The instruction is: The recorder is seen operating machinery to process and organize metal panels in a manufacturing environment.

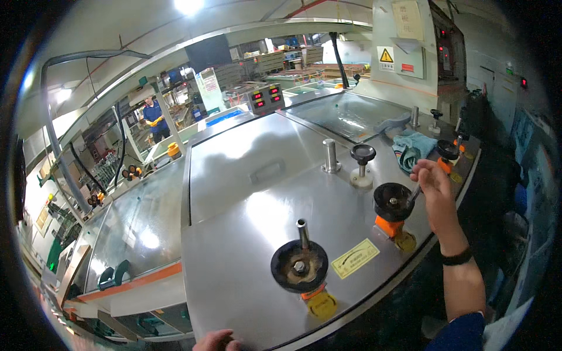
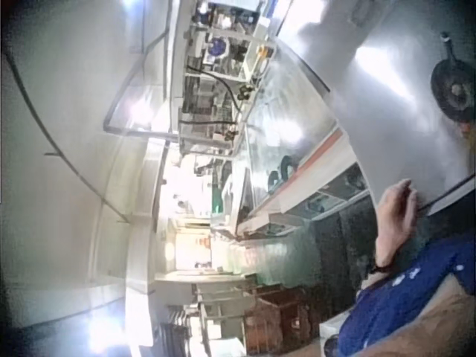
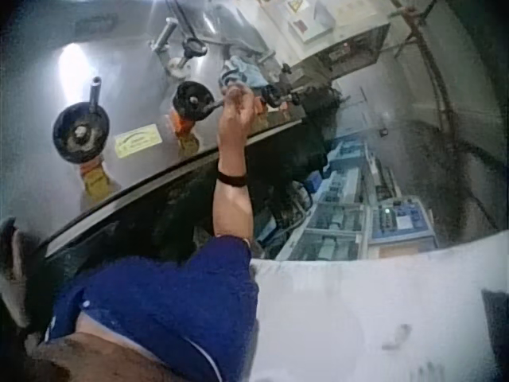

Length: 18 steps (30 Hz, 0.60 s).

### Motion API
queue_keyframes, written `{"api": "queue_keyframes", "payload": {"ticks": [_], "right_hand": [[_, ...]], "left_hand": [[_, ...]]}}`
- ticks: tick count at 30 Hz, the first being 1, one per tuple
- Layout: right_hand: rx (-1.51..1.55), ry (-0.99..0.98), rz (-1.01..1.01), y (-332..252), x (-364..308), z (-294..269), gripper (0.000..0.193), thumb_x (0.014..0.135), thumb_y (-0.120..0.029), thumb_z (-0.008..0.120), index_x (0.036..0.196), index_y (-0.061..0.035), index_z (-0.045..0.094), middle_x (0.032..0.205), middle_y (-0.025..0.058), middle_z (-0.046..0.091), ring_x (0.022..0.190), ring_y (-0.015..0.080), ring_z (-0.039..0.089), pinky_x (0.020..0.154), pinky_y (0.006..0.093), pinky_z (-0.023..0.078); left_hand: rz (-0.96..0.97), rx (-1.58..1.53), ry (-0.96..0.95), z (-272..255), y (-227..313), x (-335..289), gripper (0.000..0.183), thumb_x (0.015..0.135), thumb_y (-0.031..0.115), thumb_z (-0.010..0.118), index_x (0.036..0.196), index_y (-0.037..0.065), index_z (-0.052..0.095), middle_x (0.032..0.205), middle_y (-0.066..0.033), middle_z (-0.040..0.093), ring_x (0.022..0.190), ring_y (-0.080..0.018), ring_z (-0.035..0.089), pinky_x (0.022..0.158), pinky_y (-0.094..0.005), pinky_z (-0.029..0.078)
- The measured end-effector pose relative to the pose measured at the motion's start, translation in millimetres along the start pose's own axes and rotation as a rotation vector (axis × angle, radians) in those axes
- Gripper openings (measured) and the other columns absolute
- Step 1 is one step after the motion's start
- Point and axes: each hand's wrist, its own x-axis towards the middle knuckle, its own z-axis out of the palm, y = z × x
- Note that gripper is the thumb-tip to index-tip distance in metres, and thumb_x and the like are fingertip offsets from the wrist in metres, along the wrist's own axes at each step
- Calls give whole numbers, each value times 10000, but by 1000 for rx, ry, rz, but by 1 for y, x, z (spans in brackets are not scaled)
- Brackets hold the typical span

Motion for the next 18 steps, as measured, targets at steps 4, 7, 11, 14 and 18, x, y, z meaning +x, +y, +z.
{"api": "queue_keyframes", "payload": {"ticks": [4, 7, 11, 14, 18], "right_hand": [[-46, 4, 81, -4, 0, 8, 392, 1010, -365, 566, 1239, -47, 555, 1081, 43, 603, 1000, 154, 589, 900, 302, 451], [-24, 36, 85, 4, -4, 5, 383, 1005, -365, 576, 1225, -51, 561, 1066, 36, 606, 990, 148, 593, 884, 295, 455], [25, 89, 97, -5, -12, 16, 316, 1008, -290, 584, 1177, -23, 574, 1033, 40, 581, 963, 145, 569, 895, 299, 454], [34, 111, 68, -1, -13, 18, 302, 1009, -267, 578, 1190, -26, 567, 1049, 38, 576, 962, 143, 567, 881, 294, 453], [47, 116, 100, -7, -12, 11, 303, 1004, -259, 583, 1203, -31, 561, 1059, 34, 571, 972, 141, 563, 876, 295, 446]], "left_hand": [[78, -93, -88, -9, -5, 5, 230, 874, 54, 672, 1093, -10, 648, 876, -150, 639, 777, -283, 635, 703, -354, 509], [119, -126, -70, -10, -10, 6, 223, 877, 57, 662, 1089, -10, 645, 866, -156, 632, 769, -298, 631, 695, -365, 505], [153, -128, -70, -9, -13, 4, 212, 883, 59, 649, 1084, -11, 644, 842, -160, 624, 739, -316, 621, 681, -370, 500], [145, -114, -81, -8, -12, 3, 209, 885, 61, 646, 1081, -11, 647, 833, -158, 627, 734, -315, 625, 679, -363, 500], [146, -97, -82, -4, -8, 2, 202, 888, 66, 647, 1074, -10, 653, 830, -158, 628, 736, -305, 628, 678, -353, 498]]}}
